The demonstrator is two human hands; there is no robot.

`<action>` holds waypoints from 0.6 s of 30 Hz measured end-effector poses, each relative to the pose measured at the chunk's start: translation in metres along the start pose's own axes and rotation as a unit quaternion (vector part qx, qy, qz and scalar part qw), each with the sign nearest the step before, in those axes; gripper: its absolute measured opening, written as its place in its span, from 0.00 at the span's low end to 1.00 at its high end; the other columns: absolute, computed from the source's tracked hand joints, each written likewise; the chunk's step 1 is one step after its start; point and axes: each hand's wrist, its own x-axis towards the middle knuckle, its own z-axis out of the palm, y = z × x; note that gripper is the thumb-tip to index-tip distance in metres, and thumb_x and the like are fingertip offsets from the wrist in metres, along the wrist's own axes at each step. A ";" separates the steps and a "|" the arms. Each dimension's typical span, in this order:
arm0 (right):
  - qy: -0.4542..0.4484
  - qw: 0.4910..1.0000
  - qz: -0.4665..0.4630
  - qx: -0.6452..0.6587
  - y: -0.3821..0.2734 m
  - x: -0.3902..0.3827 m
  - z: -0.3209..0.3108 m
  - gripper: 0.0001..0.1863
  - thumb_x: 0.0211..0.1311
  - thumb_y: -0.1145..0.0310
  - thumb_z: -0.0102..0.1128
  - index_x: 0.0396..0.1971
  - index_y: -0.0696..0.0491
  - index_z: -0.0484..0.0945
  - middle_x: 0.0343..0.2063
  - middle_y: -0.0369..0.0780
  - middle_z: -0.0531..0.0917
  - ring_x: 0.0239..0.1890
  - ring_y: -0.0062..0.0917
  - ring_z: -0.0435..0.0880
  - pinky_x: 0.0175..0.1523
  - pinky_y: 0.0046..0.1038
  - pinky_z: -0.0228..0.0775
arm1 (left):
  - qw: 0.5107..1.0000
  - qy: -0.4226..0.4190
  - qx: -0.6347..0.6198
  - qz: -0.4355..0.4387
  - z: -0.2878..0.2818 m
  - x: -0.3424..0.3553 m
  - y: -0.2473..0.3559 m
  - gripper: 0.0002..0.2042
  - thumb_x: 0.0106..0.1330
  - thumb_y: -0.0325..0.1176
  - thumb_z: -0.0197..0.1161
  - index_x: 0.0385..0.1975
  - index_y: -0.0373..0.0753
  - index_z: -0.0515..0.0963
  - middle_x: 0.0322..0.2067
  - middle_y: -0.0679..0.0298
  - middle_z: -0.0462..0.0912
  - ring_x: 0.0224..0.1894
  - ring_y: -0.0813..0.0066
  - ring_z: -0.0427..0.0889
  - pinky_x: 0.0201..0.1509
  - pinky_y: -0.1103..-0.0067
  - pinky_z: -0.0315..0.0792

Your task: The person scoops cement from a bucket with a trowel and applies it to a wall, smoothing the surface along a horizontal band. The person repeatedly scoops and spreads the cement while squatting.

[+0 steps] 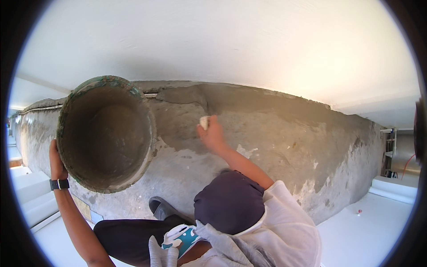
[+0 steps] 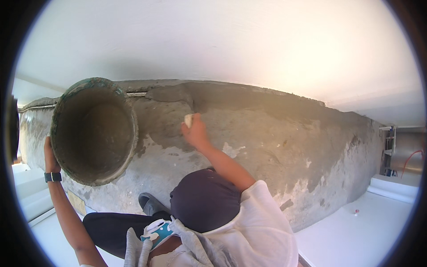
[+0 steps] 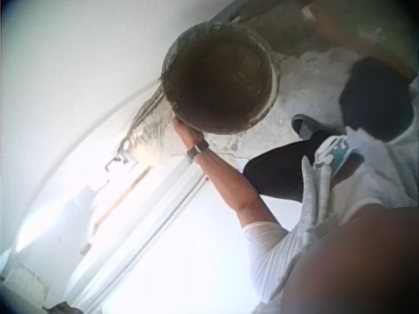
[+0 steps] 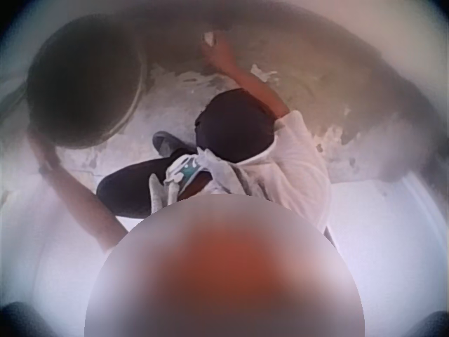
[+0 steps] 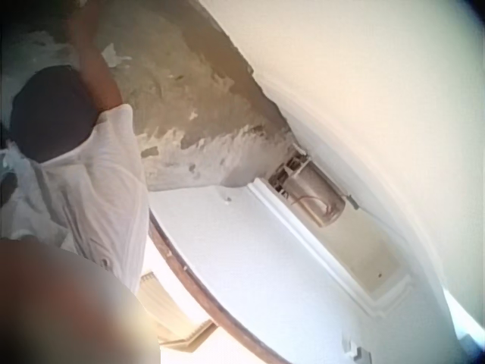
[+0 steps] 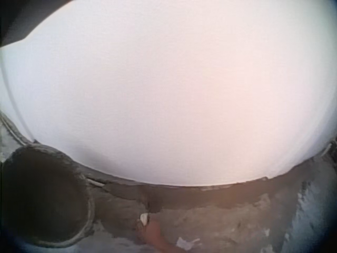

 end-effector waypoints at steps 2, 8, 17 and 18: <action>0.036 0.999 0.004 -0.007 0.011 -0.003 -0.023 0.26 0.63 0.59 0.63 0.48 0.64 0.64 0.34 0.60 0.82 0.39 0.57 0.83 0.43 0.49 0.74 | 0.999 0.022 -0.030 -0.012 0.006 -0.003 -0.001 0.19 0.78 0.44 0.42 0.44 0.37 0.78 0.42 0.65 0.83 0.42 0.75 0.81 0.51 0.76 0.74; 0.150 0.977 0.123 -0.088 0.036 -0.026 -0.091 0.25 0.62 0.60 0.63 0.47 0.63 0.65 0.34 0.59 0.83 0.40 0.55 0.84 0.44 0.48 0.75 | 1.000 0.008 -0.001 -0.002 0.005 -0.001 0.003 0.18 0.78 0.43 0.42 0.43 0.38 0.78 0.41 0.67 0.83 0.41 0.78 0.80 0.49 0.77 0.74; -0.058 0.998 0.002 -0.015 0.010 -0.014 -0.029 0.24 0.61 0.60 0.63 0.48 0.62 0.68 0.35 0.57 0.84 0.38 0.53 0.84 0.45 0.43 0.76 | 1.000 0.001 0.023 0.008 0.008 0.002 0.006 0.17 0.78 0.42 0.43 0.40 0.40 0.78 0.38 0.69 0.82 0.39 0.80 0.78 0.47 0.78 0.72; -0.039 0.999 -0.007 0.017 0.013 -0.013 -0.032 0.24 0.61 0.60 0.64 0.48 0.62 0.69 0.35 0.55 0.84 0.37 0.50 0.85 0.44 0.41 0.76 | 0.999 0.008 0.031 0.006 0.009 0.000 0.006 0.16 0.78 0.42 0.43 0.40 0.40 0.78 0.38 0.70 0.82 0.39 0.80 0.78 0.47 0.78 0.72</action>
